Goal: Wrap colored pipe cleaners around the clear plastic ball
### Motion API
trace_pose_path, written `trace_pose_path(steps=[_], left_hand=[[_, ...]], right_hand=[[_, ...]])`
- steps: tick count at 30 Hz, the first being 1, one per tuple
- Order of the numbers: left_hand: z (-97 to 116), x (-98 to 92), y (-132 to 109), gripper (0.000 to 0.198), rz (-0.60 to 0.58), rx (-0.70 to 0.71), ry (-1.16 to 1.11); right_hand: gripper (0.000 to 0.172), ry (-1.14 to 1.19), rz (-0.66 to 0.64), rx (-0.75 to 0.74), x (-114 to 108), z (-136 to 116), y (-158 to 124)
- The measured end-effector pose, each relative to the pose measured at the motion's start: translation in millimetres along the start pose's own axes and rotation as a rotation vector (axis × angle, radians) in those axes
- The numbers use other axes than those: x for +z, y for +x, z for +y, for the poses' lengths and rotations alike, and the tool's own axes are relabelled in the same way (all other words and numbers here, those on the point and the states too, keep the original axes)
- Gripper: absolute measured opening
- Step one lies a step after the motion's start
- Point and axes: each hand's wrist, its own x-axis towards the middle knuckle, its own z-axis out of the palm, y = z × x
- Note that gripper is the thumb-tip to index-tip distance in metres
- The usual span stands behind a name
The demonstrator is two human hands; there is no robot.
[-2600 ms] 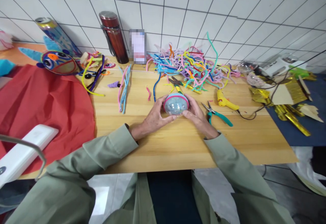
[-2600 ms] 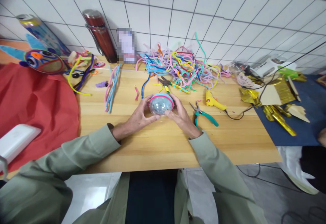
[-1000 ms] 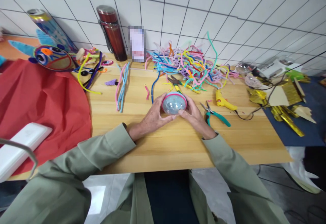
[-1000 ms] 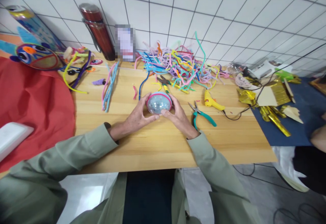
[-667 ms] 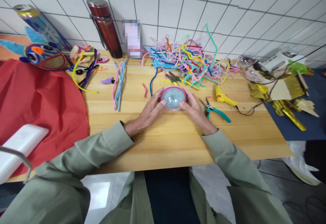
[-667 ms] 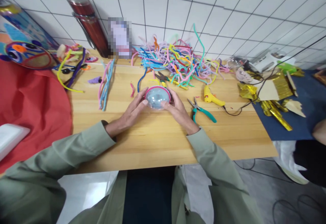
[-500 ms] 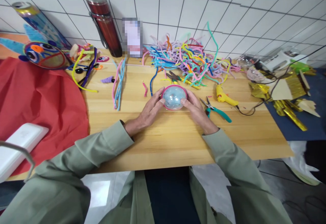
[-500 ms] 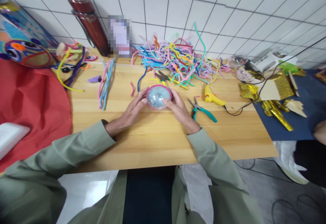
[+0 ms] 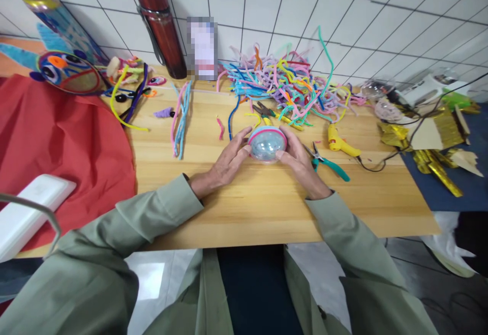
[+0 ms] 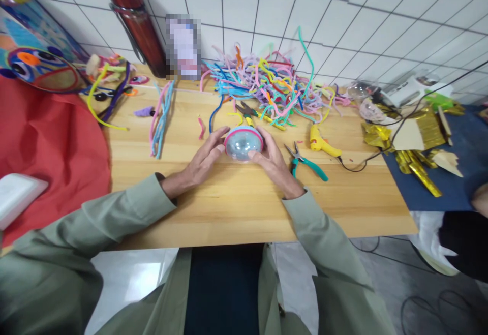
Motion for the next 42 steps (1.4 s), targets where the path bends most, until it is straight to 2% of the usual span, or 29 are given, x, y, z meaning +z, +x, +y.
trace_pose_path(steps=[6, 11, 16, 19, 24, 32, 36, 42], left_hand=[[-5.7, 1.0, -0.8, 0.054, -0.036, 0.096, -0.004], [-1.5, -0.1, -0.3, 0.068, -0.074, 0.161, 0.009], [4.8, 0.6, 0.0, 0.059, -0.025, 0.087, -0.002], [6.2, 1.8, 0.5, 0.057, 0.0, 0.022, -0.02], [4.5, 3.6, 1.5, 0.059, 0.068, -0.061, -0.01], [5.0, 3.7, 3.1, 0.059, 0.093, -0.079, 0.005], [6.3, 3.8, 3.5, 0.055, 0.093, -0.05, -0.032], [5.2, 2.9, 1.6, 0.046, 0.086, -0.058, -0.047]], right_hand=[[0.094, -0.09, 0.014, -0.013, -0.6, -6.1, -1.8], [0.089, -0.08, 0.028, -0.022, -0.6, -2.9, 1.2], [0.077, -0.028, 0.063, 0.011, 1.5, 14.5, 7.9], [0.078, 0.009, 0.062, 0.069, 2.5, 20.6, 10.4], [0.084, -0.023, 0.057, 0.084, 1.7, 16.0, 10.7], [0.078, -0.061, 0.07, 0.076, 3.0, 8.4, 9.8], [0.072, -0.054, 0.061, 0.023, 3.4, 3.6, 9.4], [0.088, -0.118, 0.114, -0.031, 1.1, -2.4, 8.0]])
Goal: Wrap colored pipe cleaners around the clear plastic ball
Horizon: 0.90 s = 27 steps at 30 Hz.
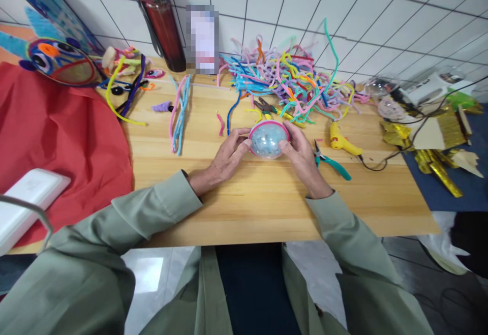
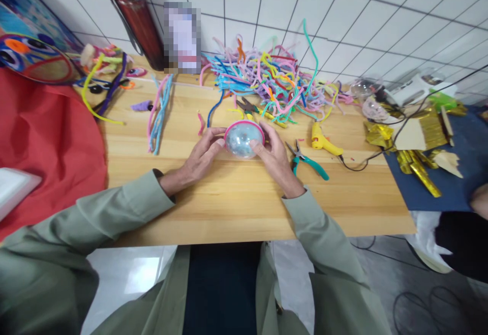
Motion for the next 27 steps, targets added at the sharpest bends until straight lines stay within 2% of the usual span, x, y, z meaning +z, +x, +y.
trace_pose_path(steps=[5, 10, 13, 19, 22, 27], left_hand=[[-2.6, -1.5, -1.3, 0.055, 0.011, 0.004, 0.029], [-1.3, -4.3, -0.7, 0.053, 0.008, 0.046, 0.095], [-0.4, -3.7, 0.1, 0.053, -0.038, 0.102, 0.147], [0.0, 3.7, -0.1, 0.087, -0.18, 0.309, 0.284], [0.2, 4.9, -1.7, 0.085, -0.119, 0.29, 0.306], [-1.1, 4.5, -2.7, 0.073, 0.068, 0.117, 0.179]], right_hand=[[0.087, 0.034, -0.076, -0.021, 0.9, -2.7, -3.0], [0.081, 0.019, -0.06, -0.02, -0.1, -0.6, -3.3], [0.082, -0.014, -0.054, -0.046, -2.4, -2.8, -1.7], [0.098, -0.266, -0.116, -0.129, -11.9, -19.0, 3.0], [0.092, -0.228, -0.113, -0.066, -13.0, -19.4, 2.3], [0.069, 0.183, -0.101, 0.114, 0.3, -5.6, -6.1]])
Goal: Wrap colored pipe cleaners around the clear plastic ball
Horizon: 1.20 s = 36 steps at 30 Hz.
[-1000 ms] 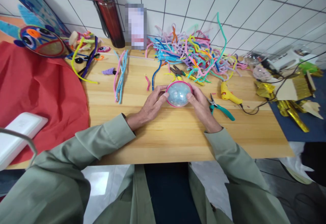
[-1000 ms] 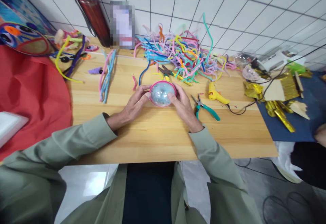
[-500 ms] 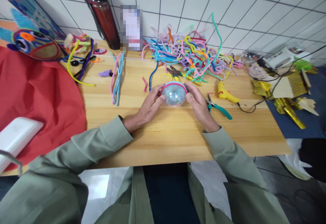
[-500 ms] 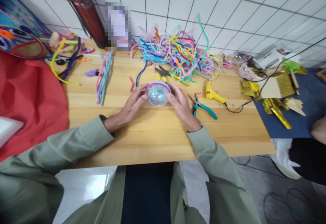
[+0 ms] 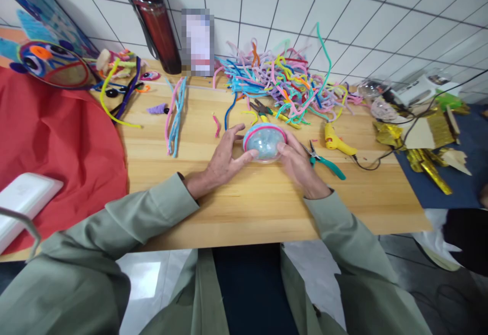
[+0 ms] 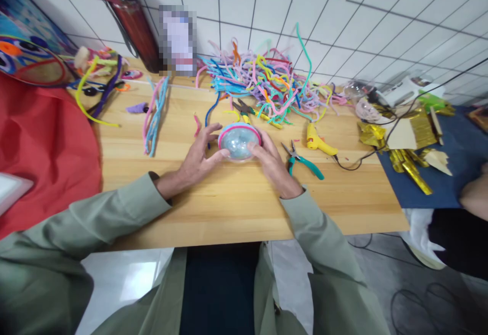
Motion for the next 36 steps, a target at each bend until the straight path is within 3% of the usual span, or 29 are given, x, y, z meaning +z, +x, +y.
trace_pose_path(steps=[4, 10, 17, 21, 36], left_hand=[[0.7, 0.8, 3.8, 0.058, 0.005, -0.081, -0.121], [4.3, -3.8, 8.5, 0.052, -0.066, -0.02, -0.082], [-0.6, -2.5, 6.1, 0.068, -0.1, 0.046, -0.034], [-2.5, -1.2, 6.5, 0.062, -0.117, 0.04, -0.056], [-5.9, -1.3, 3.7, 0.062, -0.093, 0.041, -0.054]], right_hand=[[0.056, -0.079, -0.047, 0.03, 2.7, 5.0, -4.1], [0.079, -0.234, 0.019, -0.065, -3.3, 0.4, -3.5], [0.069, -0.22, 0.084, -0.053, -7.6, 10.9, 2.6], [0.063, -0.201, 0.074, -0.012, -10.6, 14.8, 2.0], [0.069, -0.268, 0.024, -0.105, -5.4, 0.6, -1.6]])
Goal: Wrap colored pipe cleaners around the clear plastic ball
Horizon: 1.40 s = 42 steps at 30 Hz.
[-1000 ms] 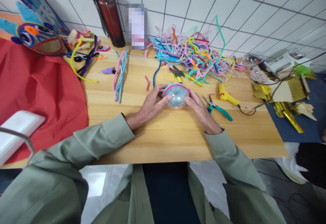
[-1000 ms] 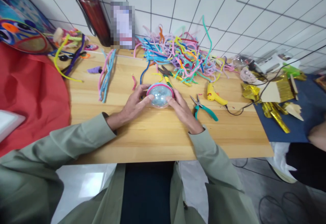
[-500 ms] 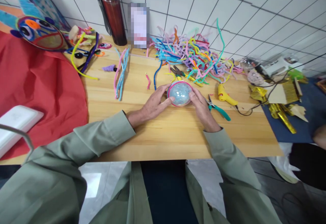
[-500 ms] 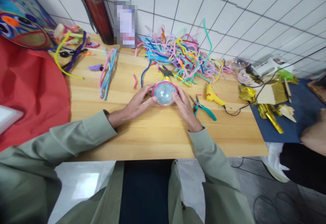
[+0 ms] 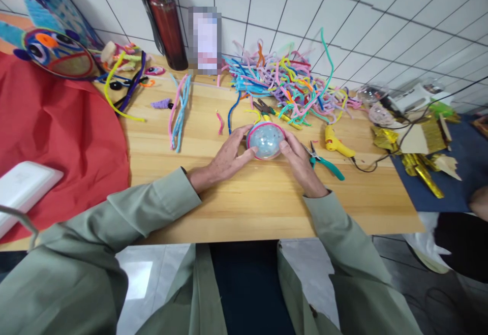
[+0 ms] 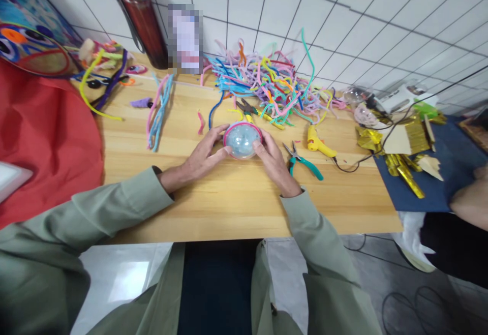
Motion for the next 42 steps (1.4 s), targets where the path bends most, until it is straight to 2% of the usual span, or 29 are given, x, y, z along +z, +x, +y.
trace_pose_path(steps=[10, 18, 22, 31, 42], left_hand=[[1.3, -2.6, -0.1, 0.066, -0.008, 0.033, 0.058], [-1.2, -2.9, -0.2, 0.062, -0.013, 0.048, 0.032], [-1.3, -4.0, 0.8, 0.06, -0.023, 0.06, 0.03], [0.4, -4.6, 1.3, 0.059, -0.035, 0.087, 0.108], [2.7, -4.9, 0.1, 0.064, -0.023, 0.049, 0.124]], right_hand=[[0.075, 0.008, 0.027, -0.036, -2.8, 14.5, 3.0], [0.066, 0.007, 0.012, -0.033, -2.3, 12.1, 3.0], [0.069, 0.023, 0.034, -0.04, -0.9, 14.7, 3.2], [0.063, -0.007, 0.009, -0.033, -1.6, 6.7, 0.4], [0.071, 0.032, 0.034, -0.003, -0.2, 9.7, -0.6]])
